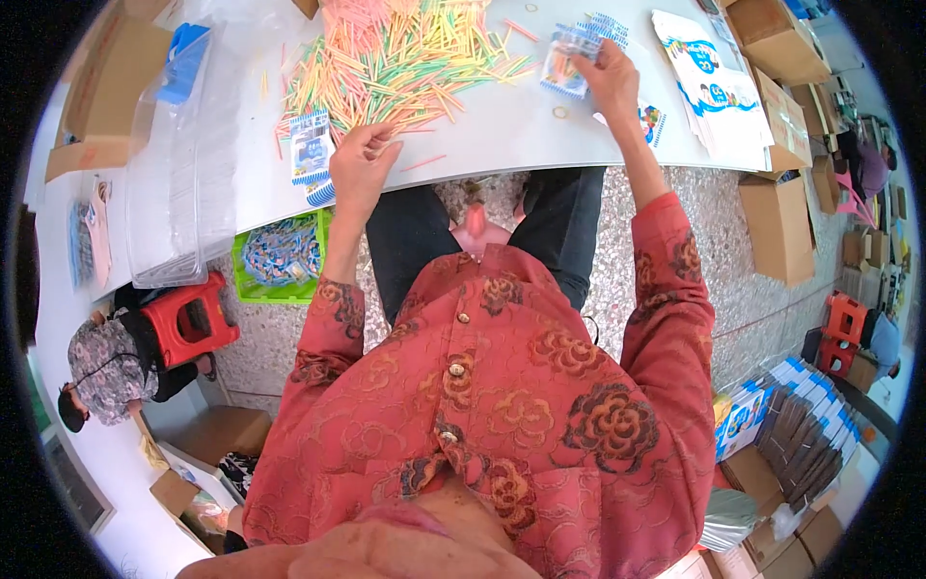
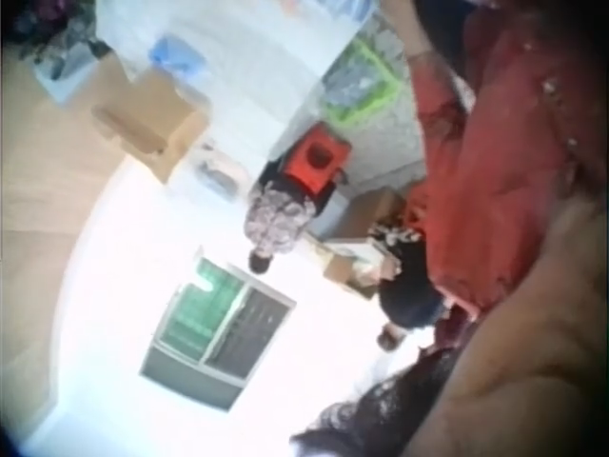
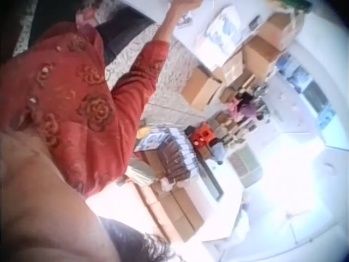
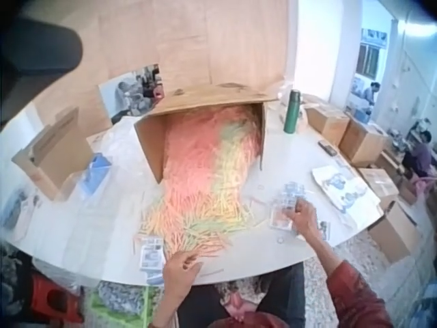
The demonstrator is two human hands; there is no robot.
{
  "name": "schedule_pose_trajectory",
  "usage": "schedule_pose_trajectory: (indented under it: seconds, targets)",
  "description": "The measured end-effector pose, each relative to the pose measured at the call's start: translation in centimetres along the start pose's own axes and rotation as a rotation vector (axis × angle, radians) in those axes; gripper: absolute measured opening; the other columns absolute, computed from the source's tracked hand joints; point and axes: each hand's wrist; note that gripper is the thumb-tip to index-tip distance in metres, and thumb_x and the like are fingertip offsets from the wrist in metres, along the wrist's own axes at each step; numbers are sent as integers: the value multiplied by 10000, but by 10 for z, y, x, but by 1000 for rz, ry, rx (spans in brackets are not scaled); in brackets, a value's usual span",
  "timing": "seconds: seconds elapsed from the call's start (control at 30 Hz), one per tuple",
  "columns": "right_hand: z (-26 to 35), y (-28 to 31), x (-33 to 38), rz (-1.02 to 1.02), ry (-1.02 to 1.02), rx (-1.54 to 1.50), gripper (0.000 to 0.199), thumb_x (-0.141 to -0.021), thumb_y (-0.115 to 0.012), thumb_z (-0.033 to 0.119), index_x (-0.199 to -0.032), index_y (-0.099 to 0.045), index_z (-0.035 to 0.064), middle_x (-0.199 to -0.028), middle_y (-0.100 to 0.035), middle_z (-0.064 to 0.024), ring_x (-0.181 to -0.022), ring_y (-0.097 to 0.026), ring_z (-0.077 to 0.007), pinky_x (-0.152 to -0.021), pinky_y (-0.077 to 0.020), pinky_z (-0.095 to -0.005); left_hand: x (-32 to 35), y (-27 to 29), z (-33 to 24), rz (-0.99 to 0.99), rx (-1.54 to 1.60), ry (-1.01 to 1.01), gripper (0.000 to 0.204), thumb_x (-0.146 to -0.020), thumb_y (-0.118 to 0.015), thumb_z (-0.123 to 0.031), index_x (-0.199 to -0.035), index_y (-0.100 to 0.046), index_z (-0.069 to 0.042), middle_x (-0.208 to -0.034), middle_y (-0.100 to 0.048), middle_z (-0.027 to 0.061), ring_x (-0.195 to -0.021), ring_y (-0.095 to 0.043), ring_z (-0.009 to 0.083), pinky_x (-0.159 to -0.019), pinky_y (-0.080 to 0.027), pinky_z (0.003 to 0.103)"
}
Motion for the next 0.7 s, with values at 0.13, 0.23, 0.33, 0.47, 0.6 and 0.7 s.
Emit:
schedule_pose_trajectory:
  seconds: [0.13,0.23,0.33,0.47,0.6,0.7]
  targets:
    - [-26,-1,-13,-170,-28,282,508,-731,-722,306,-1169,-573,97,-838,-644,-117,-754,-620,-227,-689,-482,-340,11,18,0,-169,-405,-184,275,-697,-730,-136,-947,-646,-58,-900,-610,75,-836,-581,274,-733,-466,373]
    - [-33,-4,-10,-249,122,407,523,-739,-717,304,-1191,-557,94,-978,-640,-135,-920,-604,-249,-790,-471,-348,6,44,11,-384,-609,-129,340,-708,-728,-181,-1002,-618,-51,-938,-592,91,-877,-561,301,-748,-454,385]
    - [-35,-4,-11,-301,242,429,511,-757,-702,276,-1205,-540,93,-1190,-549,-152,-1128,-491,-290,-930,-400,-389,-3,69,35,-421,-715,-10,400,-718,-731,-247,-1036,-592,-50,-966,-582,124,-901,-548,327,-770,-446,417]
    - [-11,-15,-4,-379,393,421,464,-769,-686,214,-1196,-541,104,-1310,-452,-159,-1211,-408,-335,-996,-346,-425,-14,79,63,-310,-684,217,449,-700,-742,-349,-1009,-617,-48,-966,-613,113,-897,-568,298,-773,-452,401]
    - [21,-29,8,-302,474,357,423,-772,-676,151,-1176,-554,123,-1330,-430,-149,-1224,-392,-348,-1017,-333,-421,-19,75,81,-339,-482,317,391,-675,-760,-352,-919,-665,-62,-883,-646,84,-747,-605,230,-666,-476,353]
    - [37,-44,16,-270,529,341,380,-766,-671,121,-1134,-576,122,-1332,-430,-136,-1228,-394,-336,-1013,-336,-414,-19,71,78,-451,-412,259,329,-664,-774,-286,-884,-672,-64,-835,-644,70,-676,-597,196,-621,-475,333]
Point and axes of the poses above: each hand's wrist, its own x-axis away from the middle knuckle, its own y-axis out of the back of the hand, z = x × y
